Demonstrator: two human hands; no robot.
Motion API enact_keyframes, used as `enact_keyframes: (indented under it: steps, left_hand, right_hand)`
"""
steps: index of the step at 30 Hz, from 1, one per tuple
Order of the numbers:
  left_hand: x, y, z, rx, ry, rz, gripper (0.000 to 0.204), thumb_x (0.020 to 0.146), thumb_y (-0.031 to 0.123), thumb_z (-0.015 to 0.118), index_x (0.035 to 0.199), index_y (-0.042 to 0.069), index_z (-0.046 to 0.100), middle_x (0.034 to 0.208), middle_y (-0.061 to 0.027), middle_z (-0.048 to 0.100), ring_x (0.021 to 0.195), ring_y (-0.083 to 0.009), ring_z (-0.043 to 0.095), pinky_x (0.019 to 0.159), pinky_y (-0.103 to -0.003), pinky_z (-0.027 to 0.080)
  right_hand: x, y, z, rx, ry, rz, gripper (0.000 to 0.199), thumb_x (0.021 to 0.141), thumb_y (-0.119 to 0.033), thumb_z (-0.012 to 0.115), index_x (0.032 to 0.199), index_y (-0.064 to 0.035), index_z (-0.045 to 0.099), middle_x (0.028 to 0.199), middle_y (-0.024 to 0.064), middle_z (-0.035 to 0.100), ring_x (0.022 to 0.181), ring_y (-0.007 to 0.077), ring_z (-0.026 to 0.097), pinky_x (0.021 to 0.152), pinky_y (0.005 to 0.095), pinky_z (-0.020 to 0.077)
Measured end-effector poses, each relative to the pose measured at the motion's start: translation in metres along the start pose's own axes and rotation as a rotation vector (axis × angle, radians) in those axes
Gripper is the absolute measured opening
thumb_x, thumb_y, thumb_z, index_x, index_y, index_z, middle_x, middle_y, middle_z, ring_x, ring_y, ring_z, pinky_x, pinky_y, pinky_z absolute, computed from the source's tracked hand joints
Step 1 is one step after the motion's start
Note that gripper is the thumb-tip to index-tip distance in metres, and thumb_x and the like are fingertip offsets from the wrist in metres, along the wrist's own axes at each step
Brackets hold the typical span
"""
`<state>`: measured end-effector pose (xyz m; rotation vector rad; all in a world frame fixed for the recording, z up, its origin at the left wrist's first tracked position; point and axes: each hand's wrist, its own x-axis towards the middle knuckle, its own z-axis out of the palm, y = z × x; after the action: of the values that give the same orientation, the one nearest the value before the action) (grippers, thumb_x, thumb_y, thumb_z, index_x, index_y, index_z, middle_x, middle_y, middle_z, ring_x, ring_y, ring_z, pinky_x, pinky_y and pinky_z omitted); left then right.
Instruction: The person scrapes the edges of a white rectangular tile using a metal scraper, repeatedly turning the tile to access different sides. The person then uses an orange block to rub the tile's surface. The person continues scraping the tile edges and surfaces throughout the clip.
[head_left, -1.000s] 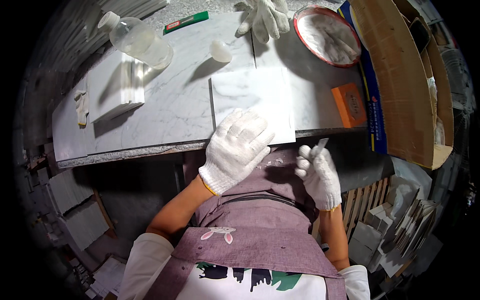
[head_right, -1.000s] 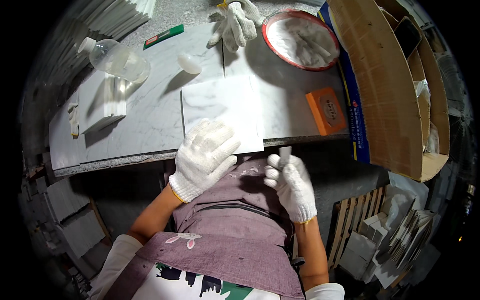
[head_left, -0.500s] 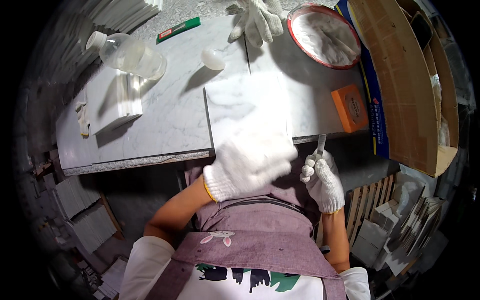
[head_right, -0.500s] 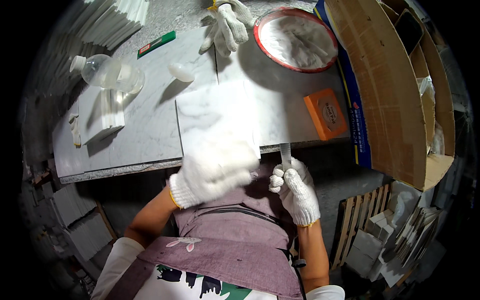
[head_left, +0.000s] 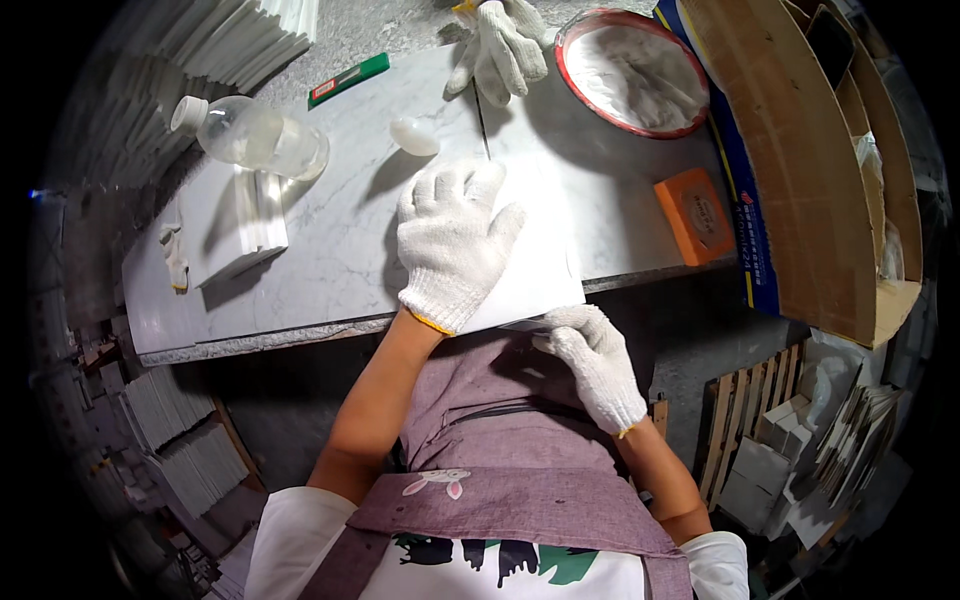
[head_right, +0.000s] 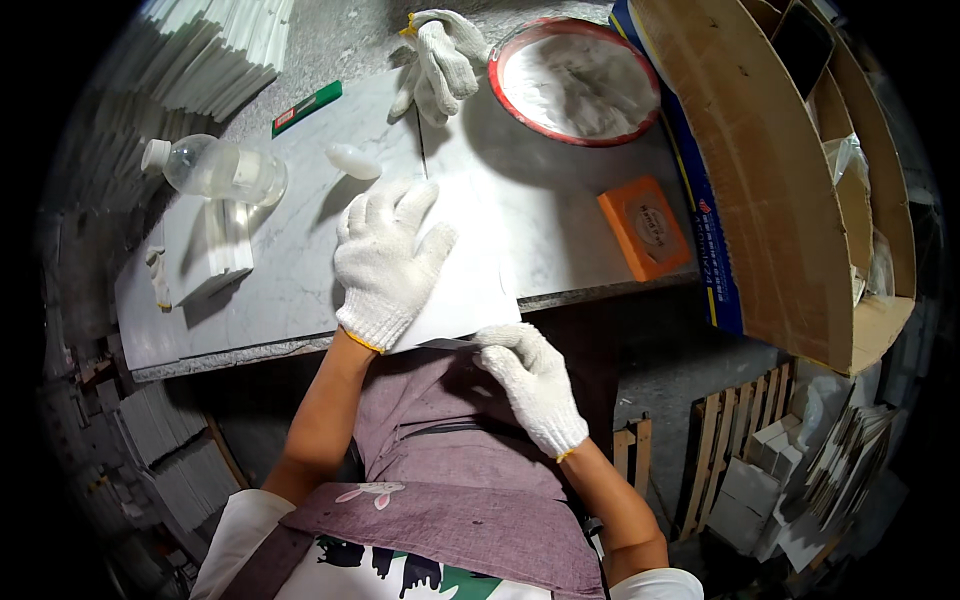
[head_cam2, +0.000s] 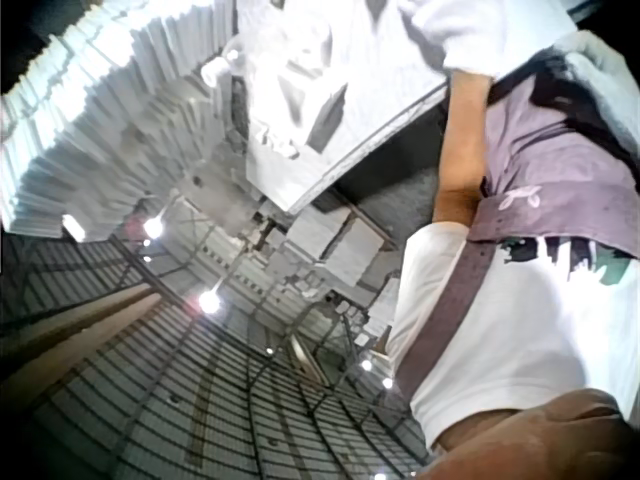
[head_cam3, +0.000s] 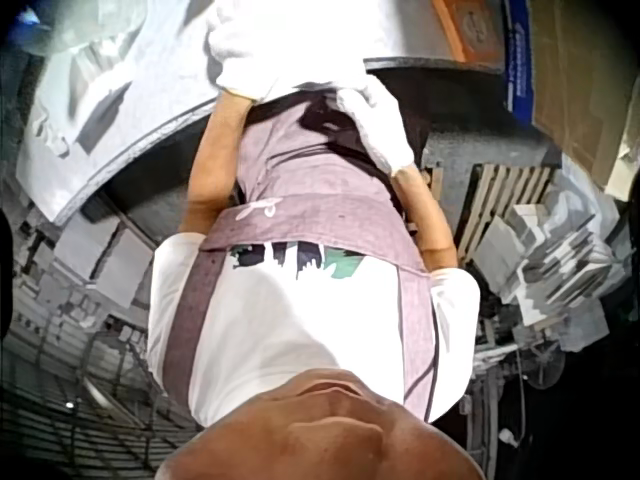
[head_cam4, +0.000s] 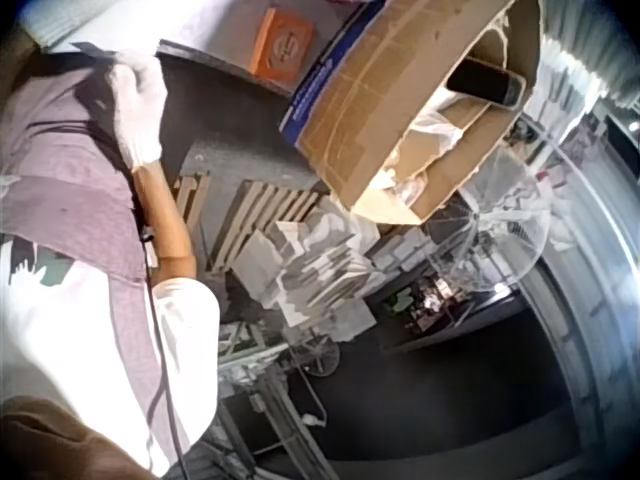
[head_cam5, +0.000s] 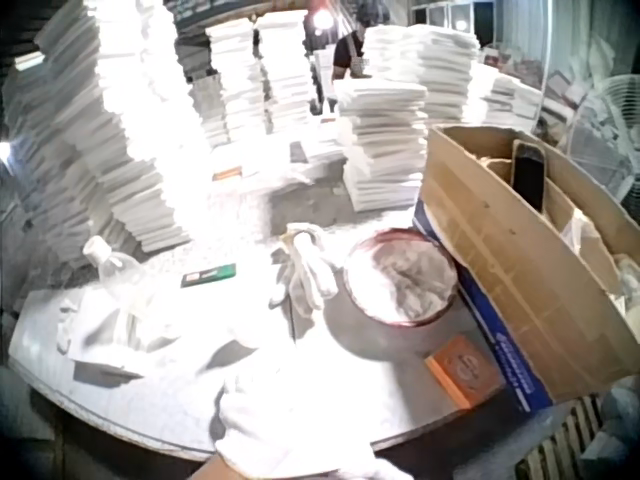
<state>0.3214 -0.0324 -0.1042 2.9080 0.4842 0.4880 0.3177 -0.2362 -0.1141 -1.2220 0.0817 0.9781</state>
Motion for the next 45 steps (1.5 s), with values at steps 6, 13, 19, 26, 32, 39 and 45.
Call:
enact_keyframes:
  steps: [6,13,19,26,32,39,45]
  left_hand:
    - [-0.001,-0.001,-0.011,-0.102,-0.007,-0.143,0.035,0.078,0.038,0.068,0.104,0.015,0.064,0.099,-0.0096,0.06,0.097,-0.0299,0.056,0.087,-0.044,0.043]
    - [0.017,-0.011,-0.033,-0.66,-0.137,-0.395,0.033,0.084,0.03,0.069,0.106,0.007,0.064,0.094,-0.0109,0.057,0.089,-0.0217,0.058,0.08,-0.034,0.046]
    - [0.024,-0.014,-0.05,-1.039,-0.348,-0.396,0.032,0.091,0.02,0.063,0.116,0.001,0.057,0.104,-0.0019,0.058,0.094,-0.0102,0.053,0.084,-0.026,0.044]
    - [0.019,-0.015,-0.02,-1.342,-0.228,-0.337,0.037,0.088,0.025,0.069,0.114,0.002,0.057,0.097,0.0017,0.06,0.088,-0.0062,0.051,0.079,-0.022,0.043]
    - [0.025,-0.008,-0.015,-1.364,-0.15,-0.445,0.027,0.088,0.02,0.068,0.106,0.002,0.06,0.091,0.0019,0.061,0.081,-0.0052,0.051,0.073,-0.021,0.043]
    - [0.024,0.001,-0.006,-1.321,-0.054,-0.435,0.025,0.09,0.015,0.065,0.11,0.001,0.06,0.093,0.0004,0.061,0.079,-0.0055,0.052,0.069,-0.021,0.045]
    - [0.019,-0.006,0.002,-1.229,-0.002,-0.416,0.024,0.088,0.016,0.067,0.106,0.001,0.061,0.091,-0.0007,0.061,0.078,-0.0063,0.052,0.067,-0.022,0.045]
  right_hand:
    - [0.005,0.01,0.01,-0.42,0.178,-0.386,0.012,0.085,-0.001,0.061,0.097,-0.0014,0.065,0.093,0.0096,0.064,0.086,0.0169,0.06,0.079,0.0282,0.0489]
    - [0.0,-0.022,0.002,-0.693,0.106,-0.822,0.031,0.066,0.007,0.071,0.093,-0.0104,0.069,0.093,0.0118,0.064,0.087,0.0284,0.062,0.073,0.0351,0.0521]
    - [0.001,-0.053,-0.004,-0.855,0.038,-0.964,0.036,0.063,0.006,0.072,0.094,-0.011,0.069,0.095,0.0117,0.066,0.087,0.0295,0.063,0.072,0.0359,0.052]
    - [-0.003,-0.08,-0.017,-0.815,0.028,-0.828,0.032,0.065,0.008,0.07,0.091,-0.0093,0.07,0.105,0.0149,0.063,0.097,0.0286,0.061,0.082,0.0342,0.0508]
    - [0.0,-0.106,-0.044,-0.141,0.223,-0.711,0.011,0.089,-0.007,0.058,0.099,-0.0026,0.062,0.098,0.0081,0.061,0.083,0.015,0.06,0.073,0.028,0.0503]
    - [0.052,-0.142,-0.039,-0.252,0.439,-0.57,0.028,0.088,-0.009,0.065,0.115,0.0003,0.061,0.097,0.0058,0.064,0.077,0.0072,0.056,0.067,0.0206,0.0472]
    - [0.092,-0.145,-0.037,-0.527,0.401,-0.722,0.02,0.085,-0.004,0.064,0.104,0.0025,0.066,0.102,0.0108,0.067,0.094,0.0149,0.063,0.082,0.026,0.0489]
